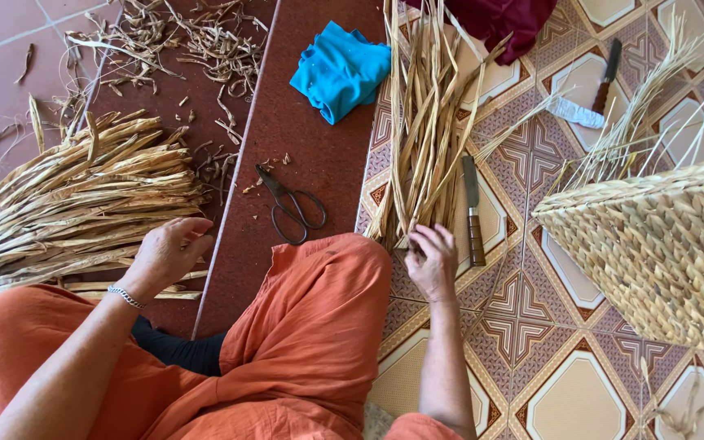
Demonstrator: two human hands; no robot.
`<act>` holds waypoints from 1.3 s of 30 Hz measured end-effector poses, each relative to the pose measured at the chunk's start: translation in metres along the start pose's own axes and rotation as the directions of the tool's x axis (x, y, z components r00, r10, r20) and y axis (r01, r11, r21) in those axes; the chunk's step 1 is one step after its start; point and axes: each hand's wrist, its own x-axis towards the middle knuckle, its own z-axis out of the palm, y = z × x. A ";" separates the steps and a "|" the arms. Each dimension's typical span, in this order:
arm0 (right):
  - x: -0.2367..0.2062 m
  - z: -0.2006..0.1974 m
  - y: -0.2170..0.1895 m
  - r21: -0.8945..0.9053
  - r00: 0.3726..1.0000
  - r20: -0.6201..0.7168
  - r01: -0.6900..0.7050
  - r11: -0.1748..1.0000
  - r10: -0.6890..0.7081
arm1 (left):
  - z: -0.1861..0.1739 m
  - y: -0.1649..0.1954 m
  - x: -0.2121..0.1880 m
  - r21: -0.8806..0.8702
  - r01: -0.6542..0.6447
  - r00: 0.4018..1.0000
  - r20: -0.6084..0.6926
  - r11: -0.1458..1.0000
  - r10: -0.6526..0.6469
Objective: The person sits on the floor and uses shears to trim and split dried plant stems. They repeatedly pick up stems, cut them, and place the processed pieces into a pile on the floor.
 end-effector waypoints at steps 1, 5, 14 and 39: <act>0.008 -0.002 -0.002 0.040 0.998 -0.034 -0.050 0.998 0.052 | 0.001 0.001 0.000 0.006 0.008 1.000 0.010 1.000 -0.008; 0.057 -0.002 -0.019 0.008 0.971 -0.132 -0.201 0.980 0.200 | 0.008 0.005 0.004 0.037 0.037 0.998 0.042 0.999 -0.038; 0.117 0.036 -0.059 -0.368 0.875 0.446 -0.010 0.930 0.186 | 0.011 -0.004 0.001 0.040 0.009 1.000 0.007 0.999 -0.010; 0.152 0.047 -0.261 0.678 0.981 0.108 0.048 0.734 -0.164 | 0.049 -0.103 0.013 0.437 0.250 0.926 0.153 0.864 -0.345</act>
